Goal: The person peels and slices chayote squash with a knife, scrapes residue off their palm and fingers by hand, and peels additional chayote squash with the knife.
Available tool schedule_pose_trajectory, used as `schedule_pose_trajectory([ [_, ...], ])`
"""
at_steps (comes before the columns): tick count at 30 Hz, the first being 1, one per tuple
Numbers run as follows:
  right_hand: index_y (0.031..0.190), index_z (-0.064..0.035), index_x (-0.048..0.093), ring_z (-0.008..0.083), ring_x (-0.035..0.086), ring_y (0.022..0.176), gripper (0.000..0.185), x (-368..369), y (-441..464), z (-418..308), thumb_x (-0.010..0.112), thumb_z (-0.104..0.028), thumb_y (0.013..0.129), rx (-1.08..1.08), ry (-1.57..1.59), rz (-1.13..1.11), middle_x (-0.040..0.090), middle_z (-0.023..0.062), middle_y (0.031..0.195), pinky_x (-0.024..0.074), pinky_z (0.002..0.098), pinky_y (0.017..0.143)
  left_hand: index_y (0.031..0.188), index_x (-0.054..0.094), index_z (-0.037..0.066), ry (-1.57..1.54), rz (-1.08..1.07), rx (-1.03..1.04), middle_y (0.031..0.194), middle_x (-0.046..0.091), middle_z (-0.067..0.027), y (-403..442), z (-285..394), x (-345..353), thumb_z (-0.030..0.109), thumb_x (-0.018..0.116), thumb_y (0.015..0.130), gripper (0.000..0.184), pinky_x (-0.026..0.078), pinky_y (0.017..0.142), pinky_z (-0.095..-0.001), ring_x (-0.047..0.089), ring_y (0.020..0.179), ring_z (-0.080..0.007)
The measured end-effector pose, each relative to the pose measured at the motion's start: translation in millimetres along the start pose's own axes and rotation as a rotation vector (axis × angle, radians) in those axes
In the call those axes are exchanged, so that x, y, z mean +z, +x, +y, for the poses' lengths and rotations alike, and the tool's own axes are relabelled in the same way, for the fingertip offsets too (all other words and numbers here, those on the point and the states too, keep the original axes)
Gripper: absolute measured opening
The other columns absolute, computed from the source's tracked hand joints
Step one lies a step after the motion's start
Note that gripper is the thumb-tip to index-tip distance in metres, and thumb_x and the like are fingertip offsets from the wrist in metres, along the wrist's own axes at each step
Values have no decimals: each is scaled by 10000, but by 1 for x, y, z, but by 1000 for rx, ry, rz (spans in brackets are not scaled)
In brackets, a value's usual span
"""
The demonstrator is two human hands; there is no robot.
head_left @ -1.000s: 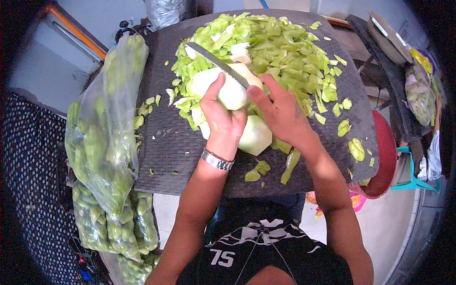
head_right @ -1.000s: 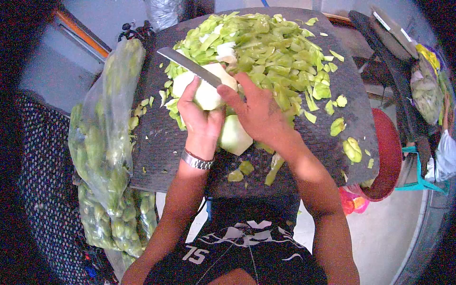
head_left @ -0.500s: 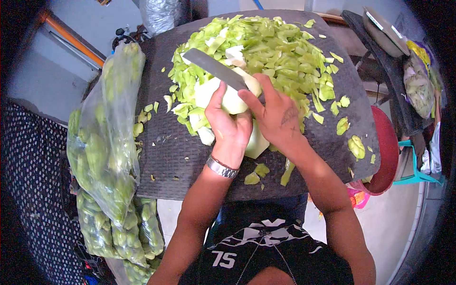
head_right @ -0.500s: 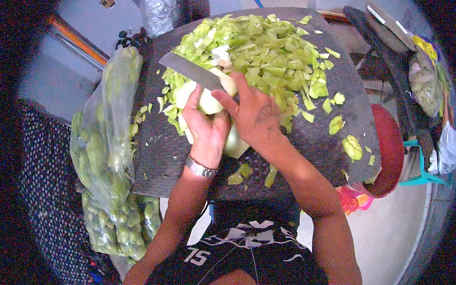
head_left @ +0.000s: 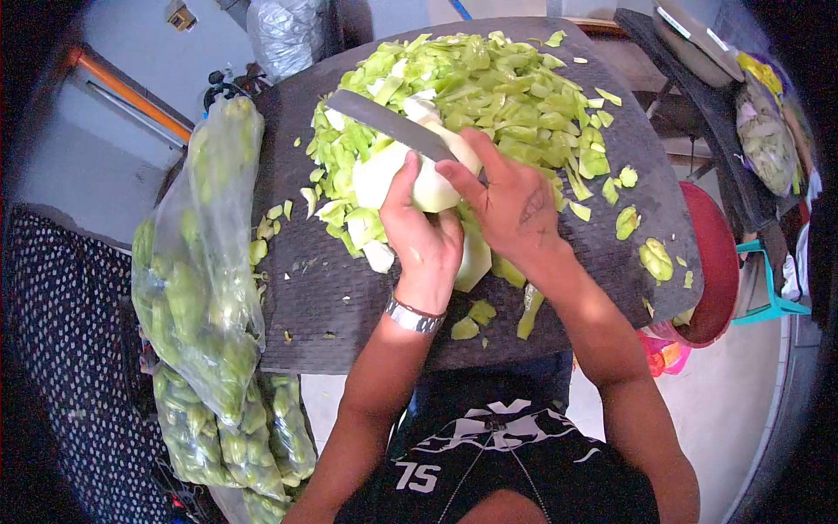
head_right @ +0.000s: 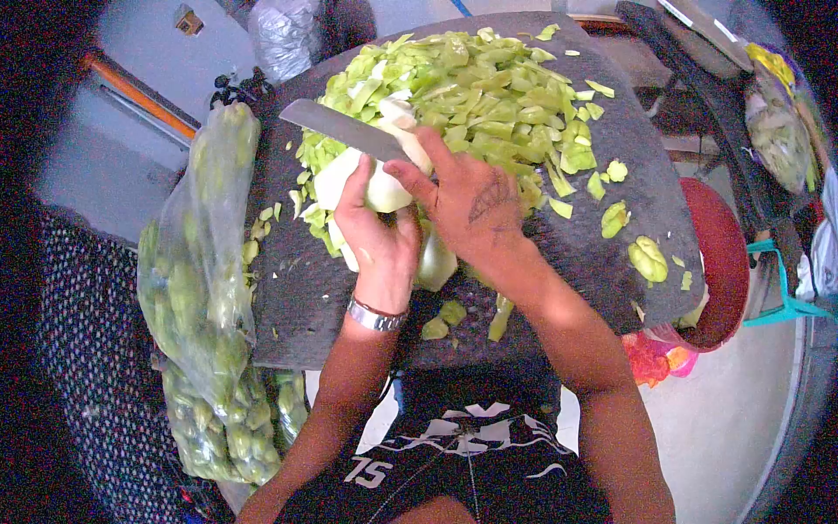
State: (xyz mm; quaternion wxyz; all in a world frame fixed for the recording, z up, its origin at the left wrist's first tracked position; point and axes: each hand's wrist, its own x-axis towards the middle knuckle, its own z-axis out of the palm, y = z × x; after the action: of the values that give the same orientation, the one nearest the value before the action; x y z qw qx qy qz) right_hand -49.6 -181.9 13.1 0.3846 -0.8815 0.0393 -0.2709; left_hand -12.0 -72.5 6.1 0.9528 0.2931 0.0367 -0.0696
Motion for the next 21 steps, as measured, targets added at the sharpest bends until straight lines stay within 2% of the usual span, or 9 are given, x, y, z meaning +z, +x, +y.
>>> schedule_pose_trajectory([
  [4, 1139, -43, 617, 532, 657, 867, 523, 11, 14, 20, 534, -549, 1038, 193, 244, 19, 681, 277, 855, 527, 544, 744, 1352, 588, -28, 116, -108, 131, 1282, 676, -132, -9, -14, 0, 129, 651, 960, 427, 521, 1028, -385, 667, 1139, -254],
  [7, 1123, -17, 599, 540, 645, 950, 533, 6, 19, 33, 498, -536, 1058, 268, 297, 24, 681, 296, 971, 522, 528, 798, 1347, 592, -18, 130, -78, 81, 1301, 663, -133, -8, -5, 9, 117, 657, 947, 427, 530, 1024, -418, 662, 1166, -274],
  [8, 1142, -14, 593, 543, 647, 947, 532, 5, 19, 35, 496, -531, 1060, 269, 300, 26, 682, 299, 979, 523, 529, 807, 1356, 579, -4, 50, 30, -28, 1304, 658, -144, -9, 3, 14, 116, 649, 938, 440, 534, 1029, -458, 660, 1180, -303],
  [9, 1162, -12, 586, 545, 649, 944, 532, 6, 19, 37, 494, -526, 1062, 271, 311, 28, 684, 301, 988, 524, 530, 817, 1349, 568, -3, 26, 3, -58, 1325, 653, -166, -1, 6, 11, 217, 616, 968, 443, 497, 1077, -534, 624, 1253, -341],
  [12, 1243, -21, 555, 454, 713, 885, 529, -9, 27, 60, 496, -514, 1062, 430, 120, -67, 705, 270, 984, 556, 500, 734, 1402, 520, 21, -41, -84, -198, 1339, 640, -188, 14, 20, -6, 296, 589, 979, 509, 496, 1060, -571, 609, 1261, -389],
  [15, 1321, -44, 513, 283, 713, 688, 556, -27, 27, 54, 503, -532, 1055, 645, 252, -196, 704, 189, 882, 545, 410, 557, 1419, 513, 56, -39, -133, -304, 1346, 632, -198, 25, 34, -19, 370, 533, 1003, 521, 481, 1068, -587, 602, 1262, -404],
  [16, 1328, -74, 515, 135, 593, 509, 567, -32, 25, 58, 496, -569, 1051, 624, 470, -270, 653, 103, 772, 453, 316, 425, 1421, 518, 69, -14, -144, -312, 1349, 629, -201, 32, 38, -22, 394, 511, 1012, 523, 474, 1077, -586, 602, 1261, -402],
  [19, 1294, -92, 514, 98, 445, 418, 528, -46, 26, 40, 479, -567, 1065, 741, 759, -335, 588, 46, 684, 395, 284, 408, 1429, 533, 111, -58, -203, -260, 1350, 629, -192, 36, 48, -14, 503, 472, 1029, 564, 426, 1113, -631, 606, 1252, -397],
  [21, 1212, -111, 505, 127, 497, 394, 529, -43, 27, 59, 431, -613, 1062, 759, 865, -418, 630, 74, 683, 407, 308, 377, 1427, 542, 117, -227, -312, -261, 1352, 630, -182, 38, 56, -12, 539, 471, 1029, 585, 411, 1121, -650, 604, 1253, -400],
])
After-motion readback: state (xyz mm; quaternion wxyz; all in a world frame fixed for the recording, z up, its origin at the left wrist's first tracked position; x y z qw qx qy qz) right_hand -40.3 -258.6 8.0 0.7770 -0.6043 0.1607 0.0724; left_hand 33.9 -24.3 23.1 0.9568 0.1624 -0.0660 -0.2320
